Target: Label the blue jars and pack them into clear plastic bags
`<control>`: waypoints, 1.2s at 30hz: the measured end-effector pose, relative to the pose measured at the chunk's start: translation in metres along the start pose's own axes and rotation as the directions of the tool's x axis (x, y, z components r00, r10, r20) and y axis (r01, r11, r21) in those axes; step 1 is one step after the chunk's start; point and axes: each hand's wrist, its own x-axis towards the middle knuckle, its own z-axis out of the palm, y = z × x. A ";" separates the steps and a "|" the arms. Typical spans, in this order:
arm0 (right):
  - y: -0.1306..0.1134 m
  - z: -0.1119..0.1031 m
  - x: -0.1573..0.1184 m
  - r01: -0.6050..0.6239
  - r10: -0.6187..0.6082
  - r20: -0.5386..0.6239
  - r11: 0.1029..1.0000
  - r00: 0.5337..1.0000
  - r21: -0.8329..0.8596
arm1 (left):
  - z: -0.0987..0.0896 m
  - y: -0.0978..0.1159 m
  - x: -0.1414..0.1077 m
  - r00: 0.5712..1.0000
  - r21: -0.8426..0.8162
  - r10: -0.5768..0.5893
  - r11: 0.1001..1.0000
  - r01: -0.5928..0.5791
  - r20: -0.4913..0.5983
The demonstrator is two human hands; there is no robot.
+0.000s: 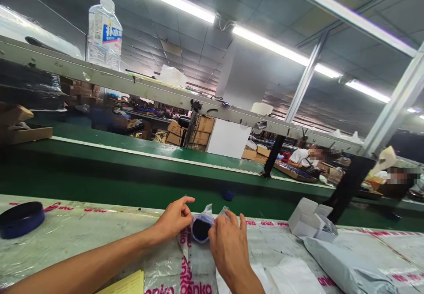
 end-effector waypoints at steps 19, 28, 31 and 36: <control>-0.036 -0.013 -0.017 0.060 -0.067 0.022 0.969 0.997 0.240 | -0.035 0.021 -0.025 0.973 0.080 0.159 0.986 -0.148 -0.168; -0.050 0.000 0.000 -0.224 0.131 0.206 0.810 0.970 0.541 | -0.063 -0.011 -0.061 0.981 -0.088 0.172 0.980 -0.180 -0.092; -0.040 0.000 0.010 -0.296 0.199 0.221 0.689 0.955 0.662 | -0.068 -0.026 -0.065 0.994 -0.104 0.088 0.990 -0.094 -0.060; 0.008 -0.032 0.037 -0.345 0.362 0.158 0.541 0.919 0.767 | -0.066 -0.045 -0.062 0.999 -0.208 -0.032 0.978 0.027 -0.020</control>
